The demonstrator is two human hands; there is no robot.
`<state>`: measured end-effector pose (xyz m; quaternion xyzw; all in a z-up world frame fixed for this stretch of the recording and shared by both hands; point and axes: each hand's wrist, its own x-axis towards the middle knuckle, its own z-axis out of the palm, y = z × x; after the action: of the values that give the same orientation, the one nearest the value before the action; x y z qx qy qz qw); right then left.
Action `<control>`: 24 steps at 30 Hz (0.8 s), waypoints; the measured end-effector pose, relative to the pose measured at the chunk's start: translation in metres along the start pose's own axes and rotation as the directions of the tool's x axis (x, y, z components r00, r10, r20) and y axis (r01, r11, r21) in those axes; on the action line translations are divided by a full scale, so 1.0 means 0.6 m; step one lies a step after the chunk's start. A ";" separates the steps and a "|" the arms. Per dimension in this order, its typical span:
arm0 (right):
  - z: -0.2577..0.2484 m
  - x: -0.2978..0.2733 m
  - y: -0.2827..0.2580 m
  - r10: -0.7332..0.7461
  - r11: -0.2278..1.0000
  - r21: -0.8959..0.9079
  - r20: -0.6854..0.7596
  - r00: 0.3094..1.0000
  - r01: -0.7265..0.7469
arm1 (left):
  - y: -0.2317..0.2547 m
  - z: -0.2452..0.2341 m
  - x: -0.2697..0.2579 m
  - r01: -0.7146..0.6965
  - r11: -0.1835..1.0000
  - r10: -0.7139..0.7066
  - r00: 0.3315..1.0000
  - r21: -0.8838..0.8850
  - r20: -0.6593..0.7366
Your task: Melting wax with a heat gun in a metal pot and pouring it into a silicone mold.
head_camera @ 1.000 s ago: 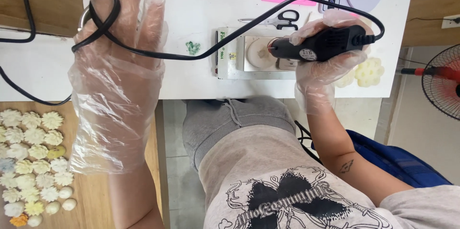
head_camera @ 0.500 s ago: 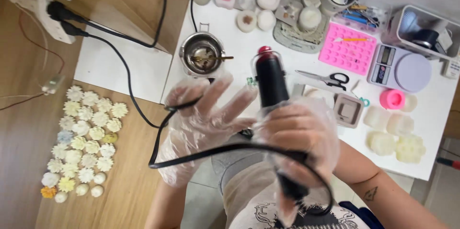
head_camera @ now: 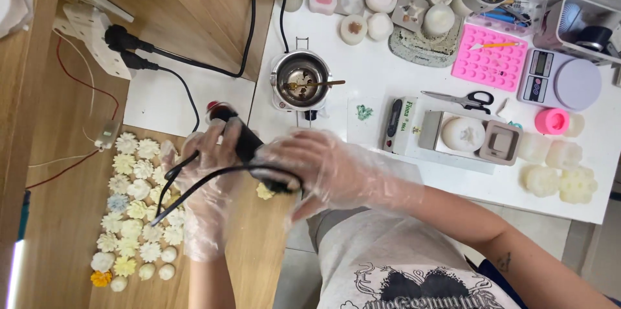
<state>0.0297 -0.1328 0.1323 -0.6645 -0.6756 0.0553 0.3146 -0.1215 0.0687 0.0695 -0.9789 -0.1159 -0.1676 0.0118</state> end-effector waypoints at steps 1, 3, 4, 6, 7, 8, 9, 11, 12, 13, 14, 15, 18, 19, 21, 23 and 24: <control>0.021 -0.031 0.027 0.009 1.000 -0.001 -0.004 1.000 -0.009 | -0.015 0.016 0.008 -0.009 1.000 0.009 1.000 -0.003 0.003; 0.064 -0.099 0.077 0.259 0.965 0.049 0.009 0.966 -0.259 | -0.042 0.050 0.021 0.120 0.964 -0.237 0.787 0.235 0.569; 0.054 -0.108 0.087 0.268 0.962 0.049 0.008 0.963 -0.268 | -0.071 0.100 0.006 0.113 0.966 -0.229 0.787 0.231 0.573; 0.035 -0.128 0.106 0.531 0.842 -0.099 -0.023 0.847 -0.531 | -0.127 0.197 -0.025 0.085 0.982 -0.162 0.838 0.169 0.521; 0.035 -0.125 0.112 0.537 0.838 -0.097 -0.025 0.843 -0.537 | -0.143 0.227 -0.025 0.078 0.983 -0.156 0.837 0.167 0.524; 0.033 -0.122 0.119 0.725 0.687 0.066 -0.122 0.677 -0.724 | -0.159 0.256 -0.024 -0.049 0.976 -0.050 0.897 0.213 0.438; 0.031 -0.122 0.125 0.873 0.486 0.245 -0.172 0.455 -0.839 | -0.172 0.286 -0.022 -0.168 0.949 0.067 0.934 0.266 0.351; 0.046 -0.114 0.161 0.912 0.402 0.248 -0.193 0.361 -0.882 | -0.158 0.254 0.021 -0.265 0.903 0.094 0.890 0.339 0.445; 0.053 -0.112 0.179 0.938 0.322 0.250 -0.213 0.273 -0.913 | -0.149 0.239 0.045 -0.356 0.842 0.098 0.840 0.405 0.533; 0.067 -0.114 0.200 0.940 0.313 0.252 -0.215 0.263 -0.916 | -0.149 0.242 0.055 -0.364 0.841 0.109 0.838 0.400 0.535; 0.081 -0.117 0.221 0.962 0.265 0.288 -0.140 0.233 -0.920 | -0.149 0.245 0.065 -0.335 0.872 0.033 0.767 0.357 0.640; 0.096 -0.122 0.240 0.978 0.210 0.322 -0.061 0.202 -0.923 | -0.148 0.248 0.074 -0.303 0.898 -0.034 0.675 0.318 0.737; 0.120 -0.094 0.257 0.997 0.072 0.548 -0.042 0.059 -0.833 | -0.164 0.303 0.063 -0.357 0.869 0.003 0.695 0.341 0.719; 0.126 -0.097 0.263 0.998 0.067 0.548 -0.043 0.052 -0.834 | -0.161 0.294 0.070 -0.362 0.869 0.010 0.693 0.336 0.721; 0.138 -0.101 0.273 0.987 0.159 0.451 -0.092 0.131 -0.878 | -0.158 0.275 0.084 -0.391 0.812 0.018 0.759 0.434 0.650; 0.143 -0.100 0.279 0.980 0.197 0.481 -0.130 0.153 -0.855 | -0.157 0.276 0.089 -0.298 0.876 -0.060 0.713 0.380 0.699; 0.145 -0.099 0.282 0.970 0.240 0.507 -0.168 0.178 -0.828 | -0.155 0.276 0.091 -0.191 0.923 -0.133 0.654 0.333 0.745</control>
<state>0.1275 -0.1397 -0.0415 -0.8684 -0.0296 0.1780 0.4619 -0.0388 0.1820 -0.0702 -0.9388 -0.1245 0.2808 0.1559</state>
